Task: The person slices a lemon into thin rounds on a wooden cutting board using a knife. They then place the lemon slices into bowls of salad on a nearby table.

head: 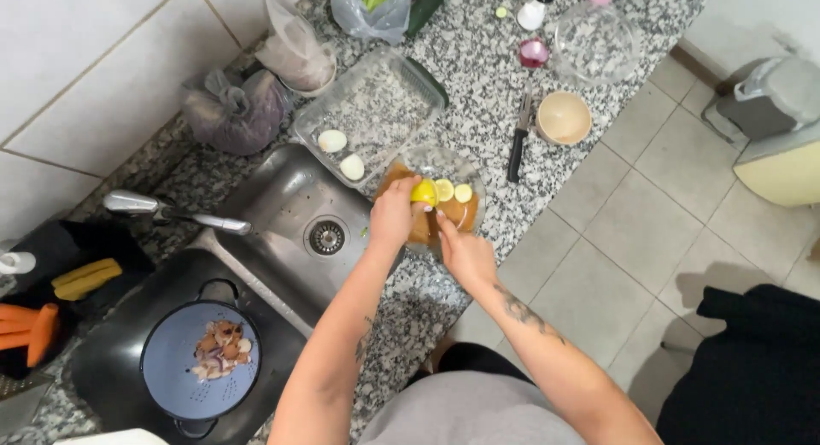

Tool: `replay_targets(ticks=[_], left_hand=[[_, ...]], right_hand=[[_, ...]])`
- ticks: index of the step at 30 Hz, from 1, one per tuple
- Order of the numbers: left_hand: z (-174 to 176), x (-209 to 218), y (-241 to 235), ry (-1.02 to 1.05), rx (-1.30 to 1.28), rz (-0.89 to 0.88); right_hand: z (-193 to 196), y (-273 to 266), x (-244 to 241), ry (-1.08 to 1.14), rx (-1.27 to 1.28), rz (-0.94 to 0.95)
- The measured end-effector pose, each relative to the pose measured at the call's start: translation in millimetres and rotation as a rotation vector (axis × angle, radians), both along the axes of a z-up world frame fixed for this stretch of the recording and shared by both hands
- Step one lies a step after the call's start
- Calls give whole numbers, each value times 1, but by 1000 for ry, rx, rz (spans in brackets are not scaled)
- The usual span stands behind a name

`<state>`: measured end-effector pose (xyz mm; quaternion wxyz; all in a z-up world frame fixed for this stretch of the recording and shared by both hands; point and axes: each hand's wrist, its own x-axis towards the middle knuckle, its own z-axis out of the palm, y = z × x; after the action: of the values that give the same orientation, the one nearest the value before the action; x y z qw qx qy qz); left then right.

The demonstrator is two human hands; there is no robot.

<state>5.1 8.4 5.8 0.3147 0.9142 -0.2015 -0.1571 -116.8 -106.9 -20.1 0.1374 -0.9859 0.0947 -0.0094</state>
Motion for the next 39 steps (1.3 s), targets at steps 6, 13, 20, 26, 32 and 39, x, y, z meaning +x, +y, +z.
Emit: replay_targets(ticks=[6,13,20,26,32,39], left_hand=[[-13,4,-3,-5,11,-8],[-2,-1,-2,-21,0,-8],[-5,-3,-2,-50,-2,-8],[2,-7,-2,-26,-31,-7],[0,-3,-1,-24,-65,-2],[-2,-5,2,-56,-14,-45]], right_hand=[[-6,-4,-6,33,-29,12],[14,-7,-25,50,6,23],[10,-6,-18,46,-5,32],[24,-14,-46,94,13,42],[53,-16,-37,2,2,-15],[63,-2,-20,-171,24,-18]])
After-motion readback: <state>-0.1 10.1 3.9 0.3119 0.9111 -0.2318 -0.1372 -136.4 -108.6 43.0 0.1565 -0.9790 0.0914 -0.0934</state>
